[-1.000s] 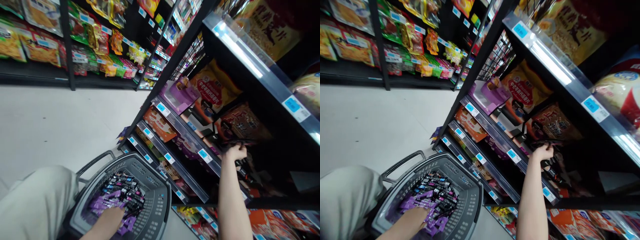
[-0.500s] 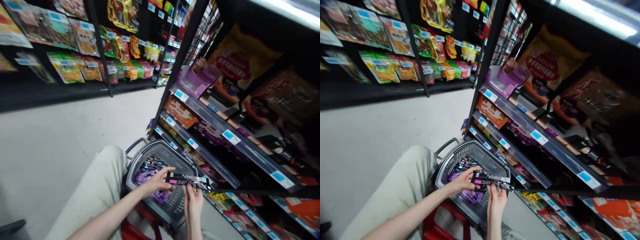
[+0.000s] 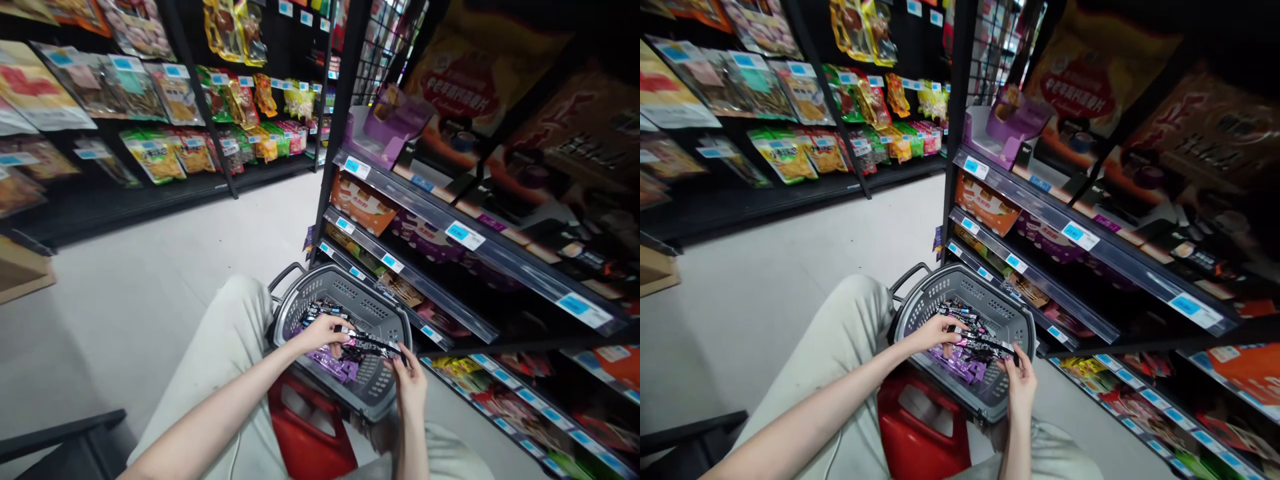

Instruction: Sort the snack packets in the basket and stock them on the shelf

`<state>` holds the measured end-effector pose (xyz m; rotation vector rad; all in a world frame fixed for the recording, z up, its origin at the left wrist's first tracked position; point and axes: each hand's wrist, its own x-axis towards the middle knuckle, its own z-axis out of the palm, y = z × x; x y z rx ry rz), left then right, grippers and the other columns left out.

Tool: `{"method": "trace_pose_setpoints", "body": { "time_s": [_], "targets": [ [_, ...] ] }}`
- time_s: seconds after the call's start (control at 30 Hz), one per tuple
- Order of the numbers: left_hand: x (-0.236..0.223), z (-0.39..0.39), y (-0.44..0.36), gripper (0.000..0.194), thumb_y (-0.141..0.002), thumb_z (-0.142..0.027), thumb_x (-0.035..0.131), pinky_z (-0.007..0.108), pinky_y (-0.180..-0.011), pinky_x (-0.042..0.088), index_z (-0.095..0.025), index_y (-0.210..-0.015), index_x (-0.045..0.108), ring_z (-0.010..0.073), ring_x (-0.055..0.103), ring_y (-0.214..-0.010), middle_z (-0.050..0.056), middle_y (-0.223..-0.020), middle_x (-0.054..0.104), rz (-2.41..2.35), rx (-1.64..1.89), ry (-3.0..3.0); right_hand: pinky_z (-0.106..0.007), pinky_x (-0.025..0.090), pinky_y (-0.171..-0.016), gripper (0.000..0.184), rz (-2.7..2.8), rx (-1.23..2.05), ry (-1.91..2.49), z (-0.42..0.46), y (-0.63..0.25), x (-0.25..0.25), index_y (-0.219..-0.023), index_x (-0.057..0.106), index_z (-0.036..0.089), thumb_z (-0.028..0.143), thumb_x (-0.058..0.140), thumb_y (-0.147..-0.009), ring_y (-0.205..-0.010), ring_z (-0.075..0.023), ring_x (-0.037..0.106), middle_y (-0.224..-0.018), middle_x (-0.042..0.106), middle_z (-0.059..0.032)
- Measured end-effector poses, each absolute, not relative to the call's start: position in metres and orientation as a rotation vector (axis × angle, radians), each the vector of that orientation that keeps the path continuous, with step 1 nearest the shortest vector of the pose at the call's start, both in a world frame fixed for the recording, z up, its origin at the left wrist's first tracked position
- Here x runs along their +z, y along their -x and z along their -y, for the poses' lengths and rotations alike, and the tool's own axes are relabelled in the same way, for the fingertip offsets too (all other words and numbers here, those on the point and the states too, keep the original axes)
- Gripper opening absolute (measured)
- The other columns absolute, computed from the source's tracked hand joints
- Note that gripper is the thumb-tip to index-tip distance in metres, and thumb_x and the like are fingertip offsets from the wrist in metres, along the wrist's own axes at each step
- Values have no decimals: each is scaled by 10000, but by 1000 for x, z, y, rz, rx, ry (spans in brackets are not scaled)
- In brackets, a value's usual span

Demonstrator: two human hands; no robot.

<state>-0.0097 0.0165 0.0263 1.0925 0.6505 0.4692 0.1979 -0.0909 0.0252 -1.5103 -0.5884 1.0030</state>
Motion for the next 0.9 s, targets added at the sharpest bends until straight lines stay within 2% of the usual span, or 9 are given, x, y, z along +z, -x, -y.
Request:
{"method": "trace_pose_setpoints", "body": {
  "time_s": [0.1, 0.2, 0.3, 0.4, 0.53, 0.63, 0.73, 0.9],
  "targets": [
    [27, -16, 11, 470, -658, -370, 566, 232, -417, 439, -111, -1048, 530, 163, 572, -424, 7, -458, 584, -688, 465, -1170, -312, 488, -670, 418, 568, 995, 1533, 91, -202, 23, -960, 560, 156, 305, 652, -581, -663, -177, 614, -964, 601, -74],
    [24, -17, 11, 421, -686, -391, 525, 220, -432, 440, -126, -1010, 569, 152, 576, -434, 13, -485, 601, -738, 480, -1252, -319, 492, -649, 398, 551, 1008, 1550, 92, -204, 21, -928, 581, 150, 298, 663, -569, -609, -171, 613, -863, 635, -62],
    [21, -20, 11, 377, -679, -407, 522, 218, -499, 451, -138, -924, 620, 140, 591, -502, 43, -662, 656, -804, 532, -1307, -308, 496, -629, 346, 575, 1057, 1519, 93, -207, 22, -876, 604, 159, 281, 673, -560, -589, -163, 608, -742, 651, -30],
    [19, -24, 12, 362, -648, -398, 554, 224, -568, 459, -127, -872, 641, 152, 602, -618, 57, -786, 659, -841, 577, -1280, -296, 496, -600, 336, 639, 1122, 1489, 93, -209, 22, -859, 609, 164, 255, 687, -545, -576, -159, 604, -713, 652, -25],
    [19, -25, 12, 358, -644, -369, 568, 238, -549, 468, -105, -875, 634, 159, 595, -629, 68, -786, 651, -839, 583, -1196, -271, 473, -522, 381, 724, 1161, 1524, 91, -211, 20, -919, 602, 160, 261, 677, -559, -530, -154, 587, -658, 648, -23],
    [19, -23, 10, 428, -586, -309, 635, 255, -581, 478, -114, -965, 595, 166, 599, -653, 73, -839, 638, -794, 570, -1145, -263, 451, -495, 318, 743, 1049, 1612, 89, -211, 16, -852, 632, 143, 288, 663, -570, -480, -139, 557, -622, 647, -30],
    [15, -20, 7, 588, -519, -254, 691, 306, -599, 492, -129, -1068, 517, 188, 607, -659, 53, -780, 635, -728, 533, -1013, -277, 457, -513, 273, 737, 932, 1654, 89, -209, 12, -796, 642, 140, 310, 645, -583, -472, -132, 546, -674, 656, -50],
    [9, -18, 4, 477, -511, -264, 700, 350, -586, 502, -99, -934, 556, 211, 613, -634, 14, -595, 605, -757, 529, -880, -321, 450, -707, 254, 915, 866, 1630, 87, -203, 10, -798, 638, 155, 270, 653, -573, -740, -182, 575, -831, 640, -68]
  ]
}}
